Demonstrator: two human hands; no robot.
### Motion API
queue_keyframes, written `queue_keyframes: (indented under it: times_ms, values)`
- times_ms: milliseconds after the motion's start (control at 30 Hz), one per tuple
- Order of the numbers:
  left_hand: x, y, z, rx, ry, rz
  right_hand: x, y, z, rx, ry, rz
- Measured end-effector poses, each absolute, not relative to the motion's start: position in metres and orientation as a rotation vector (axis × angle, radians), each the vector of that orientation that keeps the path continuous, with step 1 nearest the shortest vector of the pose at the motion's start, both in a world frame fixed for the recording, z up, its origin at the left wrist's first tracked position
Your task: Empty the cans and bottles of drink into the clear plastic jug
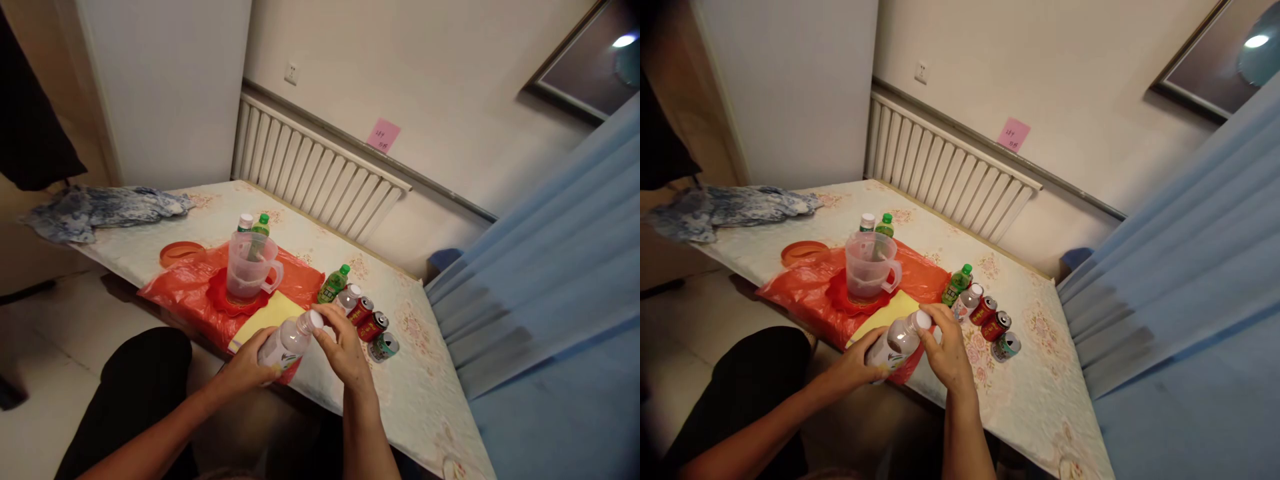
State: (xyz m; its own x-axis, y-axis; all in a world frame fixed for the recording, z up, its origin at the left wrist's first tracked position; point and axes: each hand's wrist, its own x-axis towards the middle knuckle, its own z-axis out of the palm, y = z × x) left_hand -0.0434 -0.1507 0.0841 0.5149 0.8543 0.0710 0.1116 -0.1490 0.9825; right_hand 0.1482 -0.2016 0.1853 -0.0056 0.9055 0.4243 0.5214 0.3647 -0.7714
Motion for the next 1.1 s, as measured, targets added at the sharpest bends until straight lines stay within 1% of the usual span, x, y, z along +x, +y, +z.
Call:
queue_keyframes:
  times_ms: [367, 700, 767, 967, 1033, 1100]
  values:
    - [-0.044, -0.153, 0.082, 1.598, 0.838, 0.907, 0.147, -0.203, 0.188, -1.359, -1.683, 0.507]
    - [-0.043, -0.15, 0.076, 1.639, 0.816, 0.925, 0.138, -0.198, 0.17, -1.572, -1.514, 0.356]
    - [-0.043, -0.149, 0.075, 1.626, 0.807, 0.914, 0.138, -0.198, 0.165, -1.531, -1.462, 0.427]
    - [-0.044, -0.147, 0.072, 1.589, 0.747, 0.889, 0.145, -0.197, 0.157, -1.18, -1.303, 0.89]
    - [-0.043, -0.146, 0.068, 1.581, 0.749, 0.886, 0.145, -0.196, 0.154, -1.156, -1.231, 0.924]
    - [-0.042, -0.146, 0.064, 1.578, 0.747, 0.892, 0.143, -0.194, 0.151, -1.191, -1.168, 0.875]
